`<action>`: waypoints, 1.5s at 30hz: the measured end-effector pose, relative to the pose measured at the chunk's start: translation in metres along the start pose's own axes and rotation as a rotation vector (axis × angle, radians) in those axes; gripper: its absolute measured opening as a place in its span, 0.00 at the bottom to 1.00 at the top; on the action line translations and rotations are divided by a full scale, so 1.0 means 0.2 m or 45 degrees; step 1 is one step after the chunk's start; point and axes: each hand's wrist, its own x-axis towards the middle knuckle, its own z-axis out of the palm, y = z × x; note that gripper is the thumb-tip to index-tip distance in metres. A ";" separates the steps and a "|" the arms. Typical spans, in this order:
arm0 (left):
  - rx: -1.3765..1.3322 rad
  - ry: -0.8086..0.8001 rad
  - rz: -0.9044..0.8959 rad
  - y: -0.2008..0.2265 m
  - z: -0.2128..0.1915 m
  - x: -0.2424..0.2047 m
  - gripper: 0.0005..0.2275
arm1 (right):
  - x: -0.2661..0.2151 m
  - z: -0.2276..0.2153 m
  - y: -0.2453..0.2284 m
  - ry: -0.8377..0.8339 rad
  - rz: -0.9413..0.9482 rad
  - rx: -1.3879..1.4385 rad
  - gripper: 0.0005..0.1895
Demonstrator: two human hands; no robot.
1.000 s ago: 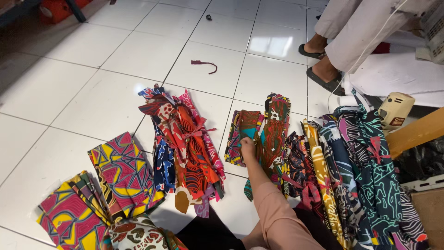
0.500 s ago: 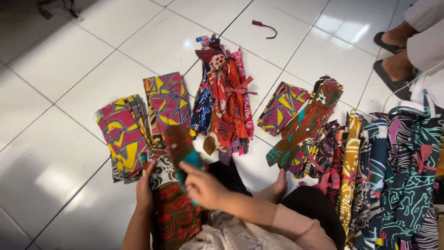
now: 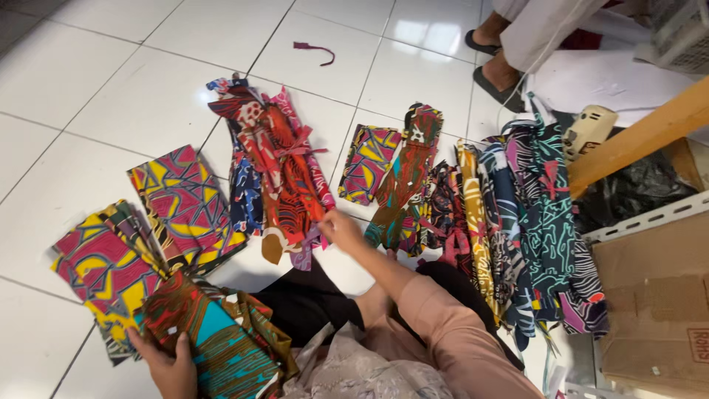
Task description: The person sits on the floor and repeatedly folds colorful patterned fabrics into compact bundles. They secure each bundle with a thin fabric strip, tying it tightly, then place the finished bundle into a growing stack on the floor.
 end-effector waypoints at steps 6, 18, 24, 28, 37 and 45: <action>0.138 0.052 -0.162 -0.09 0.05 0.06 0.34 | 0.19 -0.58 0.77 0.687 0.199 -0.449 0.08; 0.666 -0.560 0.381 0.79 0.75 0.42 0.19 | 0.22 -0.69 1.11 -0.028 -0.019 -0.848 0.09; 0.638 -1.415 -0.171 0.33 1.95 0.17 0.21 | 0.25 -0.71 1.11 0.372 0.107 -0.502 0.06; 0.713 -1.299 -0.274 -0.03 2.35 -0.02 0.21 | 0.30 -0.66 1.06 0.205 0.197 -0.462 0.10; 0.340 -1.254 -0.786 -0.16 2.50 -0.07 0.13 | 0.26 -0.77 0.97 -0.478 0.154 -0.548 0.37; -0.546 -1.058 -1.289 -0.13 2.68 0.07 0.23 | 0.23 -0.67 1.16 -0.124 0.217 -0.155 0.28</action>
